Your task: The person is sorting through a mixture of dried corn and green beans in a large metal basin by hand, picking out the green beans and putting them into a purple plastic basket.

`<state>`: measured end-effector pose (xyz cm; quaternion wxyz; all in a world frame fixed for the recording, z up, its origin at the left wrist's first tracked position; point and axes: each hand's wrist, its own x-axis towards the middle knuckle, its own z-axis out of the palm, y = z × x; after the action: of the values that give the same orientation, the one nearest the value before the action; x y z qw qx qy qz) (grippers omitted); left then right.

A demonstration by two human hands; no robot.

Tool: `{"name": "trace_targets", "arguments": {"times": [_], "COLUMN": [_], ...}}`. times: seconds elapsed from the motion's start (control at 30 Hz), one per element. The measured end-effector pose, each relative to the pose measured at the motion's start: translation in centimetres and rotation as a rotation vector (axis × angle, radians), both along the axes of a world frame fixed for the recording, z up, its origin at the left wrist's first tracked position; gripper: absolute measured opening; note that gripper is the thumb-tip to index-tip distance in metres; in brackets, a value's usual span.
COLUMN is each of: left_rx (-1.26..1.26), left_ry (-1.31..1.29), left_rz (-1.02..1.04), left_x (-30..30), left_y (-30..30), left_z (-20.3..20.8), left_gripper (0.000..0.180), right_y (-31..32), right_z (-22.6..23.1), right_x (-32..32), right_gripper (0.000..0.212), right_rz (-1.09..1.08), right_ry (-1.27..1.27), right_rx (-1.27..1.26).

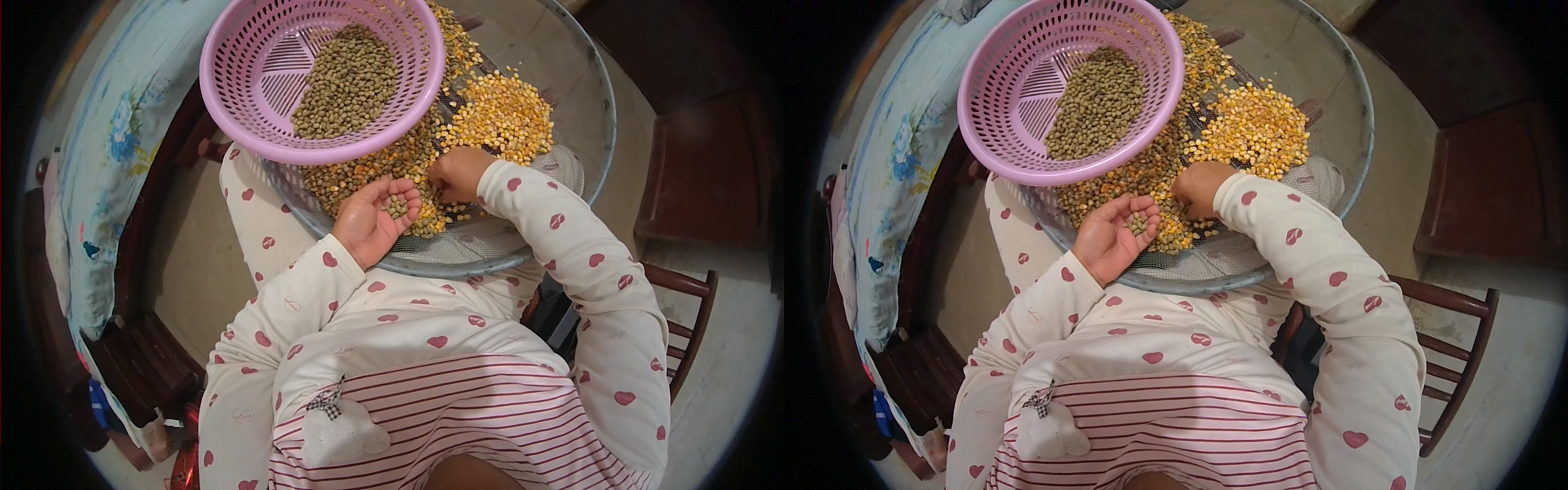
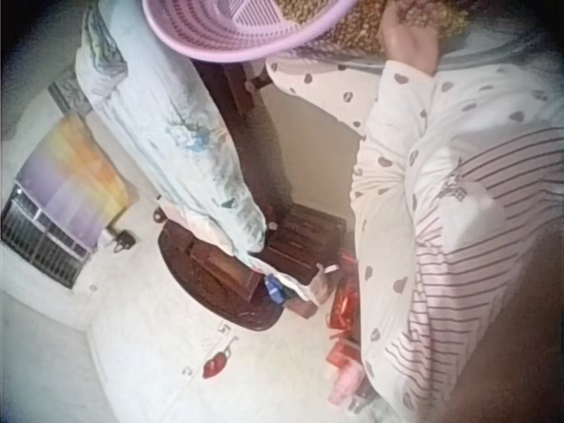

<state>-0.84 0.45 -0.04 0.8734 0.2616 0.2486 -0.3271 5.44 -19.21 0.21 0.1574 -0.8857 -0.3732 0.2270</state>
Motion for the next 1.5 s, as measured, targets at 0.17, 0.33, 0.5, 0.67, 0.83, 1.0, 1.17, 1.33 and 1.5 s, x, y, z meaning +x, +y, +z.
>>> {"name": "trace_targets", "arguments": {"times": [0.17,0.33,0.5,0.67,0.83,1.0,1.17,1.33,1.5], "left_rx": [-0.018,-0.047,-0.016,-0.009,-0.028,0.008,0.001,-0.030,-0.037], "left_ry": [-0.033,-0.026,-0.028,-0.027,-0.028,-0.039,-0.029,-0.009,-0.011], "left_rz": [0.007,-0.019,-0.044,-0.060,-0.083,-0.100,-0.132,-0.113,-0.106], "left_x": [0.0,0.0,0.0,0.0,0.2,0.0,0.1,0.1,0.1], "left_y": [0.1,0.2,0.1,-0.1,0.1,-0.2,-0.3,0.0,0.1], "left_z": [0.0,-0.2,-0.2,-0.3,-0.4,-0.1,0.3,-0.1,-0.5], "left_gripper": [0.028,0.026,0.024,0.023,0.023,0.029,0.033,0.032,0.032], "right_y": [-4.0,-4.9,-3.1,0.0,-0.3,-0.5,-2.0,-1.8,-0.8], "right_z": [1.6,2.7,1.5,-0.6,0.0,2.4,1.4,0.9,0.8], "right_x": [2.6,2.9,1.7,0.0,0.6,0.8,1.3,0.6,0.1], "right_gripper": [0.021,0.013,0.013,0.013,0.014,0.012,0.013,0.013,0.013], "right_rz": [-0.124,-0.267,-0.063,-0.004,0.019,-0.300,-0.171,0.004,-0.002], "right_ry": [0.133,0.192,0.090,-0.023,-0.039,0.717,0.308,0.125,-0.074], "right_rx": [-0.057,0.042,0.122,-0.022,-0.102,0.343,0.413,-0.115,-0.320]}}
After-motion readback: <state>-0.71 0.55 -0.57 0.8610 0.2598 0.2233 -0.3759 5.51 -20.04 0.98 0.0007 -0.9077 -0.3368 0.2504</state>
